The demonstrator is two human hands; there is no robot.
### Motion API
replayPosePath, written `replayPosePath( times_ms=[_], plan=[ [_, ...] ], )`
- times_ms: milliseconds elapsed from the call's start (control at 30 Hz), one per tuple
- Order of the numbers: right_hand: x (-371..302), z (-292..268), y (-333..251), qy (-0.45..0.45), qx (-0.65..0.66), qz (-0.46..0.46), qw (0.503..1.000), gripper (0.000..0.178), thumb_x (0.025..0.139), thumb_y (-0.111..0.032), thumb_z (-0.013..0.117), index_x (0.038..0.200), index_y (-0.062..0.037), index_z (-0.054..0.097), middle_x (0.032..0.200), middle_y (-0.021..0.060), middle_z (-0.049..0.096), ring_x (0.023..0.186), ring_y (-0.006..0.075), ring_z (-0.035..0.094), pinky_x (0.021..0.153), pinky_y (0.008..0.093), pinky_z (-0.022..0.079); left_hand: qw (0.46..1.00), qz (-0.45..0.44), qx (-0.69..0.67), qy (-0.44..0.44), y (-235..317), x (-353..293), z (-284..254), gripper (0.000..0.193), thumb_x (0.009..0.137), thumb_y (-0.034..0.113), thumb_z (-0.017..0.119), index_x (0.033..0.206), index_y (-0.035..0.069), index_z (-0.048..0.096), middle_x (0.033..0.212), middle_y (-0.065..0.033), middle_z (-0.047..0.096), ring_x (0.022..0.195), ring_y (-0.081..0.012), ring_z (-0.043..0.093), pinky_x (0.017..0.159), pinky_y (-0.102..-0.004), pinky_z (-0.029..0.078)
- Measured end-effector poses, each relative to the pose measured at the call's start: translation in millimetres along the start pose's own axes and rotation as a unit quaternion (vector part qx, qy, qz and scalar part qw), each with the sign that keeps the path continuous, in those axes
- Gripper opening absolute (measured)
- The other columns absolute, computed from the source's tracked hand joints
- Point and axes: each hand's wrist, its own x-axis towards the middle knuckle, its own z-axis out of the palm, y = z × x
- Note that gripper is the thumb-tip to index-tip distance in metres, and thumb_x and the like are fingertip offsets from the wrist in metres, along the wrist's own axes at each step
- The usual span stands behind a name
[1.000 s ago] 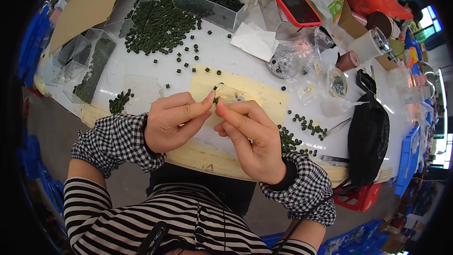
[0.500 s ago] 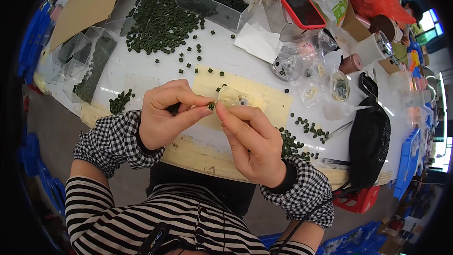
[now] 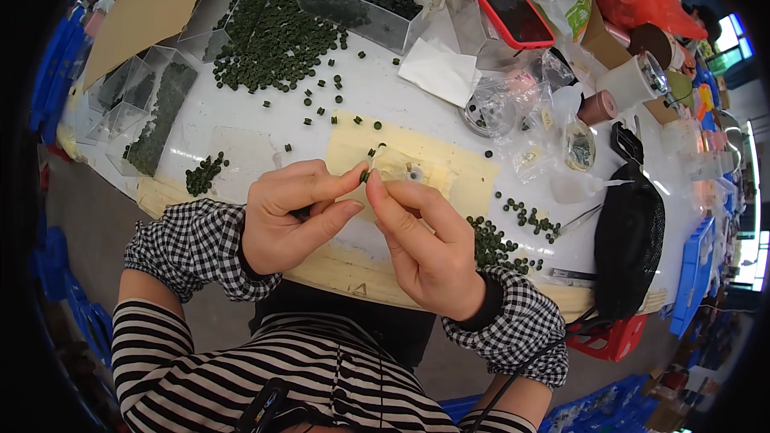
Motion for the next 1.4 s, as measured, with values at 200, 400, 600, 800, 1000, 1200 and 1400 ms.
replayPosePath(
  times_ms=[200,400,600,800,1000,1200,1400],
  plan=[
    [-1,-2,-6,-0.015,0.084,0.031,0.996,0.039,0.084,0.011,0.055,0.122,0.0035,0.056,0.101,0.0115,0.056,0.083,0.0188,0.062,0.072,0.0244,0.050,0.991,0.092,0.092,0.000,-3,-4,3,0.045,0.077,-0.007,0.064,0.121,0.000,0.058,0.065,-0.0057,0.046,0.050,-0.0139,0.046,0.046,-0.0253,0.038],
    [-4,-7,-4,-0.027,0.173,0.073,0.982,0.036,0.088,0.009,0.051,0.124,0.0018,0.056,0.103,0.0120,0.055,0.090,0.0202,0.064,0.077,0.0247,0.051,0.972,0.156,0.176,-0.023,-9,0,1,0.049,0.073,-0.007,0.066,0.122,-0.001,0.058,0.066,-0.0050,0.044,0.049,-0.0152,0.047,0.044,-0.0273,0.039],
    [-4,-11,-3,-0.037,0.200,0.079,0.976,0.037,0.090,0.009,0.048,0.125,0.0016,0.054,0.105,0.0124,0.055,0.092,0.0205,0.064,0.081,0.0256,0.051,0.967,0.160,0.194,-0.044,-6,3,-3,0.048,0.075,-0.009,0.065,0.122,-0.003,0.056,0.067,-0.0068,0.050,0.052,-0.0145,0.050,0.046,-0.0251,0.041],
    [1,-15,-3,-0.024,0.154,0.059,0.986,0.037,0.089,0.008,0.051,0.125,0.0011,0.055,0.103,0.0120,0.056,0.090,0.0198,0.063,0.077,0.0249,0.050,0.985,0.103,0.126,-0.055,0,6,-6,0.046,0.080,-0.007,0.064,0.125,0.000,0.056,0.069,-0.0061,0.054,0.056,-0.0112,0.051,0.052,-0.0215,0.042],
    [2,-14,-3,-0.016,0.109,0.040,0.993,0.036,0.088,0.007,0.054,0.123,0.0014,0.056,0.100,0.0115,0.057,0.086,0.0188,0.063,0.073,0.0239,0.049,0.990,0.077,0.104,-0.060,1,6,-9,0.044,0.082,-0.006,0.063,0.125,0.001,0.056,0.070,-0.0054,0.055,0.057,-0.0103,0.050,0.053,-0.0210,0.042],
    [2,-12,-3,-0.001,0.082,0.035,0.996,0.035,0.086,0.007,0.056,0.121,0.0015,0.059,0.097,0.0113,0.058,0.082,0.0182,0.062,0.071,0.0240,0.049,0.992,0.060,0.092,-0.060,3,8,-9,0.041,0.082,-0.006,0.063,0.123,0.000,0.058,0.070,-0.0052,0.055,0.058,-0.0097,0.050,0.054,-0.0209,0.041],
    [1,-12,-3,0.001,0.078,0.032,0.996,0.035,0.086,0.007,0.057,0.120,0.0017,0.059,0.097,0.0116,0.058,0.081,0.0183,0.062,0.070,0.0240,0.048,0.993,0.055,0.091,-0.054,3,8,-8,0.040,0.082,-0.005,0.063,0.121,0.000,0.059,0.070,-0.0053,0.055,0.058,-0.0097,0.050,0.054,-0.0209,0.041]
  ],
)
